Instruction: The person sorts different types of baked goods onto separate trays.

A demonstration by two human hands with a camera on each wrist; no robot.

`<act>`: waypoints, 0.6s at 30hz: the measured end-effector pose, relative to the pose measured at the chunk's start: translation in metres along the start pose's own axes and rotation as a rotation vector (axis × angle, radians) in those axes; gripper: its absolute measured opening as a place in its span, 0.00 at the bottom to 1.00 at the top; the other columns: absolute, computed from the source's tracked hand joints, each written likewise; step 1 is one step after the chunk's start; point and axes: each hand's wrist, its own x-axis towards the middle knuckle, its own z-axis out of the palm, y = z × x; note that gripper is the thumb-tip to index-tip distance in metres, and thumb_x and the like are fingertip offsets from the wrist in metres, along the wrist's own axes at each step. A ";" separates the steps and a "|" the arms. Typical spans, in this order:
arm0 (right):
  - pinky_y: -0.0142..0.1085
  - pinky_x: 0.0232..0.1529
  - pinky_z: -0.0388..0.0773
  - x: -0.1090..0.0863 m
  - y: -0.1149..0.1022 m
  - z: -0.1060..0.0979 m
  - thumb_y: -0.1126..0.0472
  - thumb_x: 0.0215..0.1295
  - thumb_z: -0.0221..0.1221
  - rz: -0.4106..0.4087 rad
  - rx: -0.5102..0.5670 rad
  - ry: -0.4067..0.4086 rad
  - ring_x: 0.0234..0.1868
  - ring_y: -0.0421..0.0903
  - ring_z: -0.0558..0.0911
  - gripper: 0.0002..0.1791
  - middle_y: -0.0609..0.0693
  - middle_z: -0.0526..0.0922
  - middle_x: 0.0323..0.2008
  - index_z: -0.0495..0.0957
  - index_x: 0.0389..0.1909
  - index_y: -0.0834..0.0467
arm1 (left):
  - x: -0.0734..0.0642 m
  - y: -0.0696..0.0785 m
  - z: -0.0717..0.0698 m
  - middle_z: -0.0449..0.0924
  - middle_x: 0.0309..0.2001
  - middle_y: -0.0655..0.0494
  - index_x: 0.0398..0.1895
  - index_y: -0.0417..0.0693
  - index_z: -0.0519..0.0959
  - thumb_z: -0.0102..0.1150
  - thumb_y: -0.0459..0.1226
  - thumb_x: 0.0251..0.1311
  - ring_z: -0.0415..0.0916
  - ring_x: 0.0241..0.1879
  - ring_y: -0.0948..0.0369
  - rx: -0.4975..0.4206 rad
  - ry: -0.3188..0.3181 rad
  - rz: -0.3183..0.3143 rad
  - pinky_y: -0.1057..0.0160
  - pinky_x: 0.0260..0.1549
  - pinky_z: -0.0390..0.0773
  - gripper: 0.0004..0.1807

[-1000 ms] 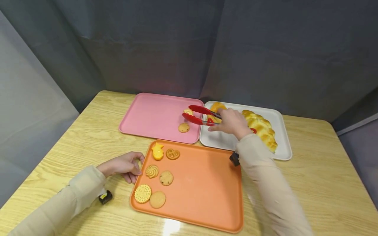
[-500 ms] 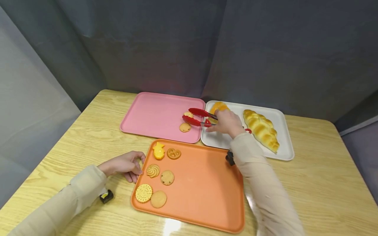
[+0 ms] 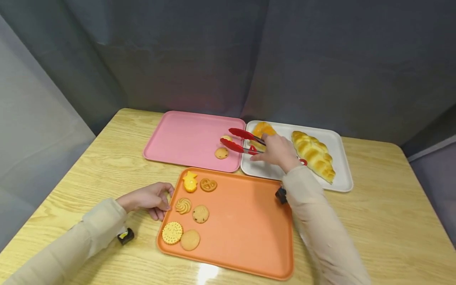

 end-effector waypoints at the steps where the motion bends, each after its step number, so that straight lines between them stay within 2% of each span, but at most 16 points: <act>1: 0.41 0.25 0.70 -0.003 0.000 0.000 0.38 0.40 0.67 -0.008 0.005 0.010 0.25 0.52 0.72 0.40 0.54 0.77 0.26 0.73 0.47 0.64 | -0.001 0.000 0.000 0.76 0.16 0.47 0.41 0.38 0.64 0.53 0.25 0.55 0.74 0.12 0.60 0.001 -0.008 0.008 0.62 0.13 0.77 0.12; 7: 0.40 0.23 0.69 -0.024 0.003 -0.001 0.39 0.39 0.68 -0.062 0.027 0.079 0.23 0.50 0.71 0.38 0.50 0.76 0.21 0.74 0.46 0.63 | -0.002 -0.002 -0.003 0.76 0.17 0.46 0.42 0.36 0.63 0.54 0.26 0.56 0.75 0.14 0.60 0.005 -0.056 0.043 0.61 0.14 0.77 0.13; 15: 0.43 0.24 0.71 -0.051 0.005 -0.001 0.39 0.38 0.69 -0.136 0.021 0.150 0.23 0.50 0.74 0.37 0.53 0.80 0.27 0.75 0.46 0.60 | -0.002 -0.001 -0.006 0.77 0.18 0.44 0.42 0.36 0.63 0.55 0.27 0.55 0.76 0.15 0.58 0.008 -0.082 0.051 0.59 0.15 0.78 0.14; 18: 0.43 0.22 0.70 -0.058 0.005 -0.001 0.39 0.37 0.70 -0.145 0.016 0.165 0.22 0.49 0.73 0.36 0.52 0.79 0.26 0.76 0.44 0.60 | -0.002 0.000 -0.006 0.77 0.19 0.43 0.42 0.35 0.63 0.55 0.27 0.55 0.76 0.16 0.58 0.012 -0.084 0.052 0.59 0.15 0.78 0.14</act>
